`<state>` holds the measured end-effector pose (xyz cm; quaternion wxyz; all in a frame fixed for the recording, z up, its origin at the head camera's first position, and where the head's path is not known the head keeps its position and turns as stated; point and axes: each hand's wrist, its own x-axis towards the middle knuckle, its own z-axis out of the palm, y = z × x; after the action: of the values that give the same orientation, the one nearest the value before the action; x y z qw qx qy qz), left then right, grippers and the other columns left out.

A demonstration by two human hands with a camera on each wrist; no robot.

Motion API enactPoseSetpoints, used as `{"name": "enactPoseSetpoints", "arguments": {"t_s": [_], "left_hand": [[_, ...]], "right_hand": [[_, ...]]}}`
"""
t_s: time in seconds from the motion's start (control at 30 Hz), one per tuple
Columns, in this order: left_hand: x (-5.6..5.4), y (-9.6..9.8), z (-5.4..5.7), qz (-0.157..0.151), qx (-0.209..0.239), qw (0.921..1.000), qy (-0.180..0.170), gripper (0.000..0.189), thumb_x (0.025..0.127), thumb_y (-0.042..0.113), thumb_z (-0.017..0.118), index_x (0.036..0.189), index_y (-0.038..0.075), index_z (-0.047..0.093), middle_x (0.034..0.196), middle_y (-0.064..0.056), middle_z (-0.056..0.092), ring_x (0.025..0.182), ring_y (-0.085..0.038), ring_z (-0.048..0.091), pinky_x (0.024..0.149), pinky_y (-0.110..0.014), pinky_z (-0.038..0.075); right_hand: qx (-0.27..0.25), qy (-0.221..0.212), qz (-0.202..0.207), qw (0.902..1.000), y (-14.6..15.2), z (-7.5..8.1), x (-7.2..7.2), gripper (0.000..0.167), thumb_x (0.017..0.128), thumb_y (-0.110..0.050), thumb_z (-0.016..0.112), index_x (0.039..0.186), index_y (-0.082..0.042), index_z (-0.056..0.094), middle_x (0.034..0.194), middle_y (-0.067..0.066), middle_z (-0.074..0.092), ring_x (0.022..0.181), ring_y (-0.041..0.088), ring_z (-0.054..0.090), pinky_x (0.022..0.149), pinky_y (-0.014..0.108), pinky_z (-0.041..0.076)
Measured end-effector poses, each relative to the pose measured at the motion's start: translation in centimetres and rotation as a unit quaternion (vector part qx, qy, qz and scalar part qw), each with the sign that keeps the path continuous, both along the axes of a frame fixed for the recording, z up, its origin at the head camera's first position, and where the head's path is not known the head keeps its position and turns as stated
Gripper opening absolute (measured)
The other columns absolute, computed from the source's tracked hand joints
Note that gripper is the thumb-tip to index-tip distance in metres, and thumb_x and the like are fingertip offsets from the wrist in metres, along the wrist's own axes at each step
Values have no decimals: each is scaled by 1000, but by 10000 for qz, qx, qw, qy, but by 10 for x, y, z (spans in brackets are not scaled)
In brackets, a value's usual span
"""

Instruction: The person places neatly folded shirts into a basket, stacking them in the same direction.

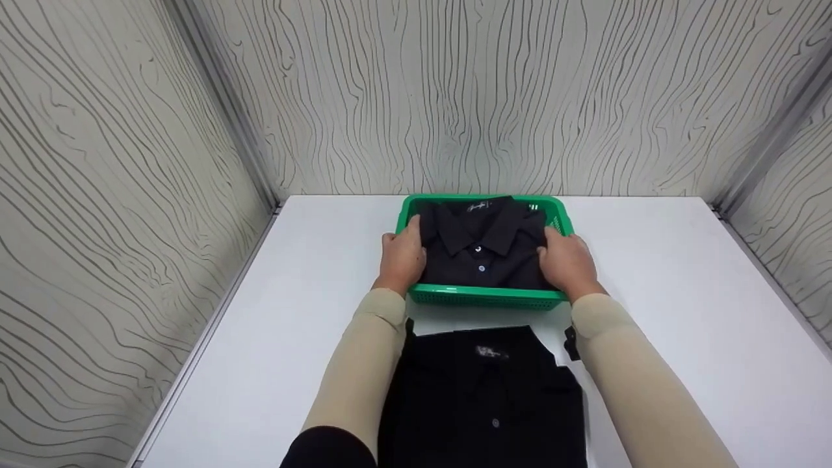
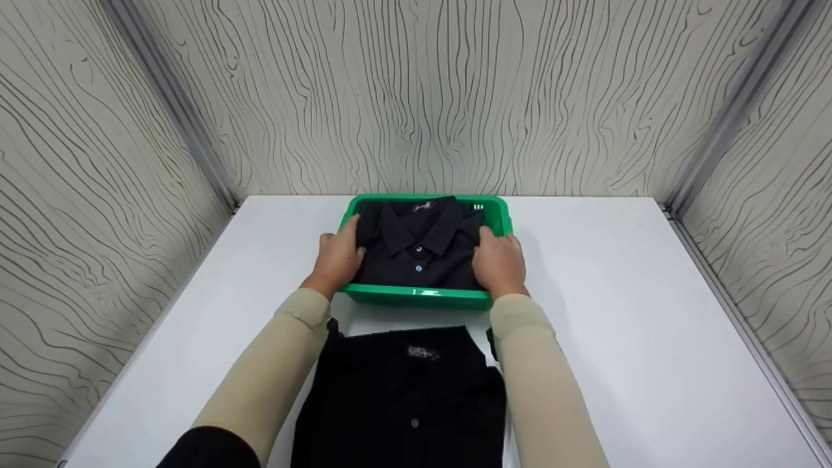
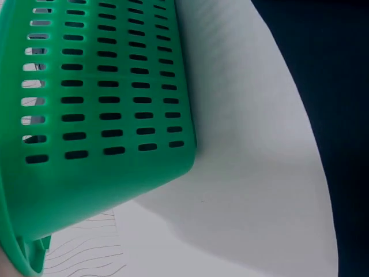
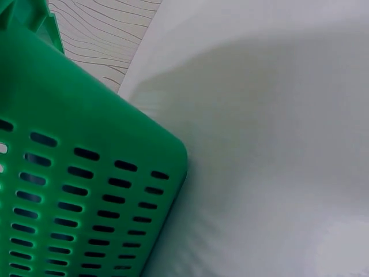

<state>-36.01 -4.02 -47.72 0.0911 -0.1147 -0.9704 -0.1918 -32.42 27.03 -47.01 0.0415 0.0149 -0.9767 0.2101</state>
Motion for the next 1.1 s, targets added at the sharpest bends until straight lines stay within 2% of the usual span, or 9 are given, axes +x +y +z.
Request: {"name": "enactPoseSetpoints", "arguments": {"t_s": [0.1,0.33,0.53,0.6,0.73,0.87,0.97,1.1], "left_hand": [[1,0,1,74,-29,10000,-5,61,102,15,60,157,5,34,125,-11,69,124,-24,59,108,-44,33],[3,0,1,193,22,9997,151,60,101,18,63,154,7,38,139,-13,60,126,-27,56,107,-47,36],[6,-2,0,153,833,9941,684,54,99,13,65,148,6,46,142,-14,54,128,-28,55,105,-45,43],[8,-3,1,93,1054,9918,721,53,99,12,65,148,6,46,141,-14,53,128,-27,54,105,-43,44],[12,-3,4,-26,1242,9915,393,57,99,14,65,150,7,42,143,-14,49,131,-26,50,108,-40,42],[18,-4,8,-160,1272,9917,-80,60,100,16,64,153,8,38,147,-14,47,136,-25,45,111,-40,38],[24,-9,9,-294,1274,9909,-307,60,100,17,63,154,8,38,148,-13,46,138,-25,43,112,-41,37],[36,-17,13,-464,1188,9912,-365,60,101,19,63,154,9,38,150,-12,44,141,-25,40,113,-41,36]], "right_hand": [[-116,24,-57,9999,-1,0,0,53,106,-16,46,153,4,35,147,33,43,138,52,34,115,60,22],[-651,197,-285,9973,-2,0,-4,60,102,-10,47,158,-4,27,147,28,46,132,46,45,108,61,34],[-1021,702,-423,9914,-1,-1,-3,65,97,-9,49,158,-4,28,144,25,49,133,44,43,109,61,34],[-1101,858,-467,9891,0,-1,-2,64,96,-10,50,156,-2,30,142,25,50,132,44,43,108,61,34],[-1445,979,-496,9834,2,-1,0,58,97,-11,48,154,-2,35,138,23,54,127,42,47,106,59,37],[-2203,1063,-704,9671,8,0,4,49,102,-15,42,149,-4,41,128,17,62,118,35,56,100,53,42],[-2631,1412,-1012,9490,11,1,8,41,104,-19,38,142,-6,49,118,12,66,105,29,60,91,46,45],[-2618,1960,-1154,9379,12,8,15,34,104,-18,39,130,-6,56,106,9,66,91,22,58,79,37,44]]}}
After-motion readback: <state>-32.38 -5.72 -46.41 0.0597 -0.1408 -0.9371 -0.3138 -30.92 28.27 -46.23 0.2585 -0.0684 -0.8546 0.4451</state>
